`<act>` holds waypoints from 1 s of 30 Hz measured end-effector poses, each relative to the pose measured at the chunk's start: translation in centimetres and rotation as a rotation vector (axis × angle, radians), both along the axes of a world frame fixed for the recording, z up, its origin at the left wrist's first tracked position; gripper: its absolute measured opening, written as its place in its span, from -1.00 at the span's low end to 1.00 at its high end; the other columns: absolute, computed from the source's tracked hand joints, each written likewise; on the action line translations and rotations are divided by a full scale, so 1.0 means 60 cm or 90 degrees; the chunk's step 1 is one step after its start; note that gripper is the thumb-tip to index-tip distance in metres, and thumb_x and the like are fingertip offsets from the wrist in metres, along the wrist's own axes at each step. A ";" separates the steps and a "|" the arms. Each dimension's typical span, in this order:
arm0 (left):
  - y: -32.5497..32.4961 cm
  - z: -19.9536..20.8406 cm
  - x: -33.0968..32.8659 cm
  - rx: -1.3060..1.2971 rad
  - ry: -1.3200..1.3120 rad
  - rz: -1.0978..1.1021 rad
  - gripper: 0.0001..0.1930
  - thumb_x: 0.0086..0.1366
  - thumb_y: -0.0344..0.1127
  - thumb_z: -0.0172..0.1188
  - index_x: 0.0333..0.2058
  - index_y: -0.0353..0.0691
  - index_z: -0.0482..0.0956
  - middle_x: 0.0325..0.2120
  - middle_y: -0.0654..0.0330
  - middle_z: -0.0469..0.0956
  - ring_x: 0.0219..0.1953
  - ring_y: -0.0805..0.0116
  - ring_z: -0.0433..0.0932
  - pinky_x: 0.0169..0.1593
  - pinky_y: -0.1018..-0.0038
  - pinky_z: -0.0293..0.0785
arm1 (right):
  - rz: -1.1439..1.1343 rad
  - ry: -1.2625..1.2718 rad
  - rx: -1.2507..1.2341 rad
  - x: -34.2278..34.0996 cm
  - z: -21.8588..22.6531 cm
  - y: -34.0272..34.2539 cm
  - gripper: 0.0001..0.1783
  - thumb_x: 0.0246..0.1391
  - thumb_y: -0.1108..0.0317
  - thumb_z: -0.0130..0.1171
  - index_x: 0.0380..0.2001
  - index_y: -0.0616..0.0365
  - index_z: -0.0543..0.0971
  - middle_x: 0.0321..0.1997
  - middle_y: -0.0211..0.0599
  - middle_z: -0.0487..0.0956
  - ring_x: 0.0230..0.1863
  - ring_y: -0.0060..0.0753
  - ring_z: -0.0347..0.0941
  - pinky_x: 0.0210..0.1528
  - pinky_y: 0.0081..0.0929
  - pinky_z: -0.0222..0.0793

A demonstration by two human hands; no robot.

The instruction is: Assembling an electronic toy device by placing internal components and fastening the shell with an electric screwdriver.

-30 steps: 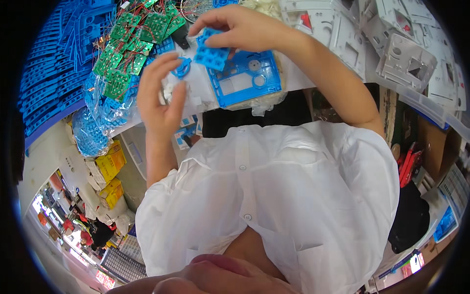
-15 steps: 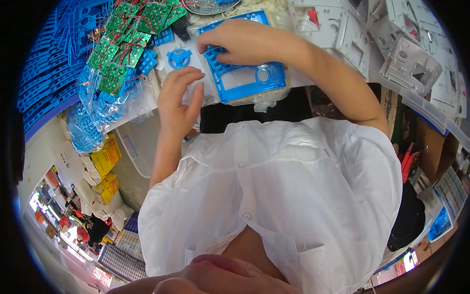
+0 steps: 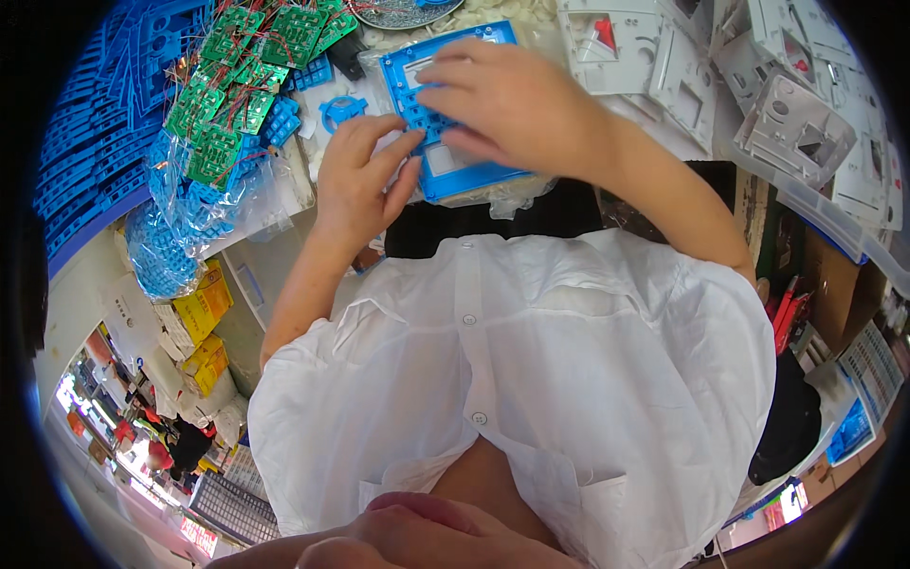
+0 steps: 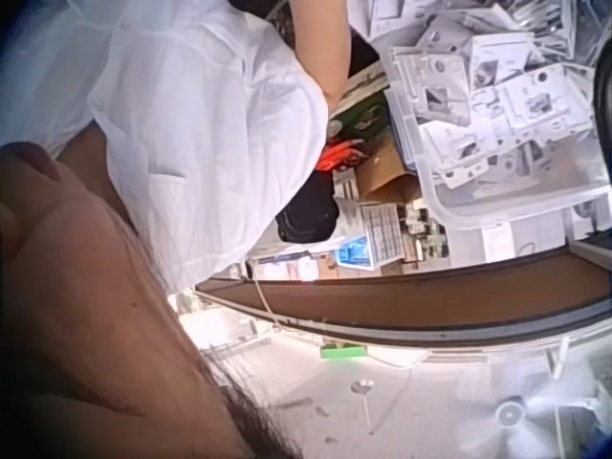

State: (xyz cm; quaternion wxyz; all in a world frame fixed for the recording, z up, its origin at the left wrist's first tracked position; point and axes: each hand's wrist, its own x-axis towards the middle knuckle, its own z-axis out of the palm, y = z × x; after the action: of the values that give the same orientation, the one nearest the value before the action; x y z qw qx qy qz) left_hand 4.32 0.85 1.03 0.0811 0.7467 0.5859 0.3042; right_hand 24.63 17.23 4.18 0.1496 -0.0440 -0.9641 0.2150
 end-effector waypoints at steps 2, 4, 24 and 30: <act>0.003 0.006 -0.003 -0.007 0.048 -0.017 -0.66 0.13 -0.28 0.41 -0.08 -0.10 0.69 0.07 0.19 0.58 0.12 0.10 0.49 0.19 -0.01 0.32 | -0.003 -0.066 0.068 0.015 0.001 -0.025 -0.25 -0.03 0.10 0.43 0.22 0.17 0.49 0.36 -0.21 0.45 0.41 -0.14 0.30 0.38 0.00 0.23; -0.001 0.011 -0.008 -0.059 0.118 -0.032 -0.60 0.15 -0.21 0.41 0.00 -0.05 0.67 0.20 0.20 0.53 0.29 0.03 0.41 0.37 -0.19 0.09 | -0.013 -0.124 0.094 0.028 -0.011 -0.045 -0.13 -0.06 -0.04 0.43 0.28 0.18 0.45 0.43 -0.20 0.38 0.50 -0.19 0.20 0.45 0.11 0.08; 0.095 0.006 -0.121 0.071 0.225 0.285 -0.60 0.09 -0.33 0.43 -0.06 -0.12 0.60 -0.01 0.12 0.56 0.07 -0.02 0.50 0.12 0.08 0.41 | -0.060 -0.102 0.041 0.022 0.015 -0.040 -0.20 0.06 -0.06 0.35 0.28 0.14 0.44 0.43 -0.11 0.35 0.43 -0.03 0.25 0.47 0.25 -0.03; 0.121 0.030 -0.193 0.070 0.197 0.263 -0.75 0.14 -0.41 0.40 -0.18 -0.15 0.67 -0.14 0.13 0.63 -0.07 0.06 0.59 0.02 0.25 0.49 | -0.058 -0.055 -0.017 0.040 0.026 -0.028 -0.38 0.04 0.10 0.39 0.15 0.09 0.55 0.34 -0.19 0.45 0.30 -0.05 0.37 0.43 0.19 0.09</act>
State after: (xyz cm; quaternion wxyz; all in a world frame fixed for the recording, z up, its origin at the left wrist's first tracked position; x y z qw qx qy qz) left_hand -7.26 8.08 2.82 -0.1137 0.6521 0.7141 0.2278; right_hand 27.03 15.57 5.71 0.1169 -0.0990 -0.9636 0.2189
